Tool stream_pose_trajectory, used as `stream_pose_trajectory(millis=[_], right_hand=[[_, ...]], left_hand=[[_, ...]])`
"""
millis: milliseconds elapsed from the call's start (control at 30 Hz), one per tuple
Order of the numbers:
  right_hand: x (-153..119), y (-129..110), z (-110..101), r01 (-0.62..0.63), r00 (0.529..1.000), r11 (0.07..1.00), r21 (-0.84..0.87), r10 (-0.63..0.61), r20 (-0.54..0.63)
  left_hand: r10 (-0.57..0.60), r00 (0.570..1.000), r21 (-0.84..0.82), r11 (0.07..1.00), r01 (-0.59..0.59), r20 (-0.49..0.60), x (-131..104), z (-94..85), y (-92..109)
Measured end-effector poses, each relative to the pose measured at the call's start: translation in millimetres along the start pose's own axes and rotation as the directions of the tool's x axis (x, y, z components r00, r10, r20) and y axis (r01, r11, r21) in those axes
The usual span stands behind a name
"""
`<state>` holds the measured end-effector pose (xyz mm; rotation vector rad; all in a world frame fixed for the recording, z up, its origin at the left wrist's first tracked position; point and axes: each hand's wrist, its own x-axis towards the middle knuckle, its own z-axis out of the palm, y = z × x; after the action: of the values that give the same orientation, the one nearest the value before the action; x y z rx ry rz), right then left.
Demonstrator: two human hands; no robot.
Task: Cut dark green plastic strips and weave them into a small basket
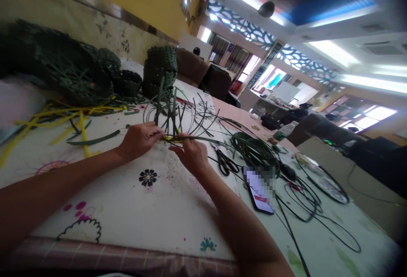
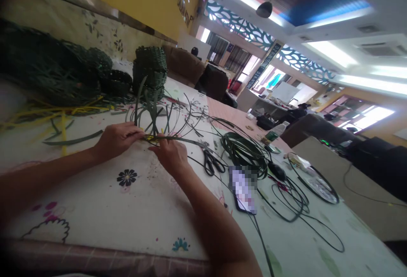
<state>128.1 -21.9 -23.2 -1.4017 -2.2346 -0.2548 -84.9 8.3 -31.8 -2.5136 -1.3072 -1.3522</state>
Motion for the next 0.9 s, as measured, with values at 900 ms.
stream_pose_trajectory(millis=[900], right_hand=[[2.4, -12.5, -15.3, 0.0, 0.998, 0.931, -0.365, -0.02, -0.053]], left_hand=[[0.109, 0.993, -0.189, 0.977, -0.097, 0.053, 8.5, -10.0, -11.9]])
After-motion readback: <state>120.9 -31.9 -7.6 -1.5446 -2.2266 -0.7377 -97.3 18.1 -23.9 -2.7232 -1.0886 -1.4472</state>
